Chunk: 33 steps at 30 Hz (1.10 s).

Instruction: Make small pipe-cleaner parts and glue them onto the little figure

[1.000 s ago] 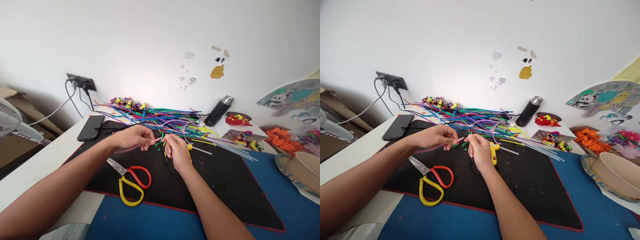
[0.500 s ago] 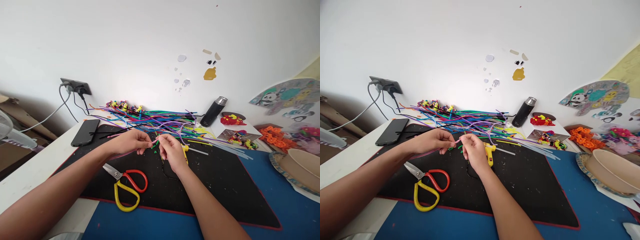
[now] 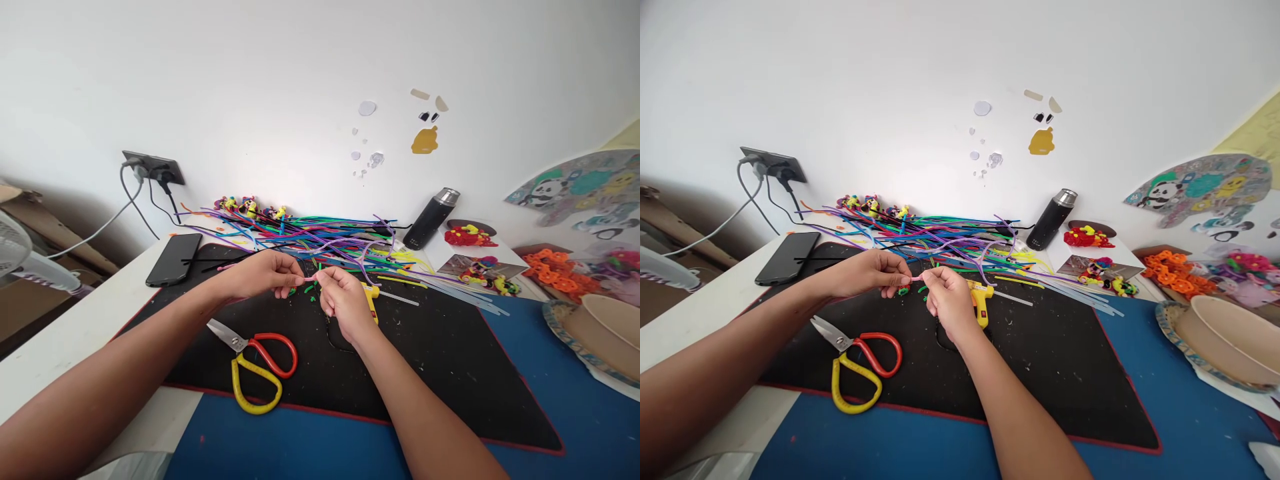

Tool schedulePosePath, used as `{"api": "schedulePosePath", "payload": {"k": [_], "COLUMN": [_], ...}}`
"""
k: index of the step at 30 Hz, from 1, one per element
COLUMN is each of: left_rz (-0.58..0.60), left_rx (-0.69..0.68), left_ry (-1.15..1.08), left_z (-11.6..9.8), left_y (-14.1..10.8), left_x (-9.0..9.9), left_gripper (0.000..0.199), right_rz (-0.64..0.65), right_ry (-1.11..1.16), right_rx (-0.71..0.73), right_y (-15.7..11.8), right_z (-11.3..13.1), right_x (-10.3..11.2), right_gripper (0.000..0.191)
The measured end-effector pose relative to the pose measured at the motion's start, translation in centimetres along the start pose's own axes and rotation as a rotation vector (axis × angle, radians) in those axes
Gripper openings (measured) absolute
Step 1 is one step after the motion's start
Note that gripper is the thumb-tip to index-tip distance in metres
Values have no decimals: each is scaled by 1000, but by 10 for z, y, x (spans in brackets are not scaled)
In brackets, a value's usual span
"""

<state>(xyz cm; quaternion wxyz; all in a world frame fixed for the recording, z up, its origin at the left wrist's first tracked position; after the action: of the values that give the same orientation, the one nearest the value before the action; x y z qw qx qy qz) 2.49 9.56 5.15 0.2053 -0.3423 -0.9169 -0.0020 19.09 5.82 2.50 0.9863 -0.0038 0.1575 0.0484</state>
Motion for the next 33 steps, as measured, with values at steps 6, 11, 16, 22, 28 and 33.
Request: {"api": "schedulePosePath", "payload": {"k": [6, 11, 16, 22, 28, 33], "left_rz": [5, -38, -238, -322, -283, -257], "left_rx": [-9, 28, 31, 13, -10, -29], "left_ry": [41, 188, 80, 60, 36, 26], "left_z": [-7, -14, -9, -12, -16, -14], "left_y": [-2, -8, -16, -21, -21, -20], "left_x": [2, 20, 56, 69, 63, 62], "left_gripper": [30, 30, 34, 36, 34, 35], "right_rz": [6, 26, 194, 619, 714, 705], "right_ry": [10, -66, -344, -1019, -1335, -1420], "right_rx": [-17, -19, 88, 243, 258, 233], "right_y": [-1, -1, -17, -55, -66, -69], "right_z": [0, 1, 7, -12, -25, -30], "right_x": [-1, -1, -20, -68, -82, -87], "right_gripper": [34, 33, 30, 36, 53, 42]}}
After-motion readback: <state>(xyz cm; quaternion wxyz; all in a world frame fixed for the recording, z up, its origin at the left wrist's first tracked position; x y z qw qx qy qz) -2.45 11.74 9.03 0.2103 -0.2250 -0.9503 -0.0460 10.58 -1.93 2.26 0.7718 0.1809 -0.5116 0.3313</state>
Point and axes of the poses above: each hand's wrist, its own y-axis towards the middle knuckle, its own x-axis out of the back of the hand, z = x × y, the point moved 6 cm from there along y, towards the middle knuckle, and after that the axes turned 5 degrees about y, right-handed, at the moved point
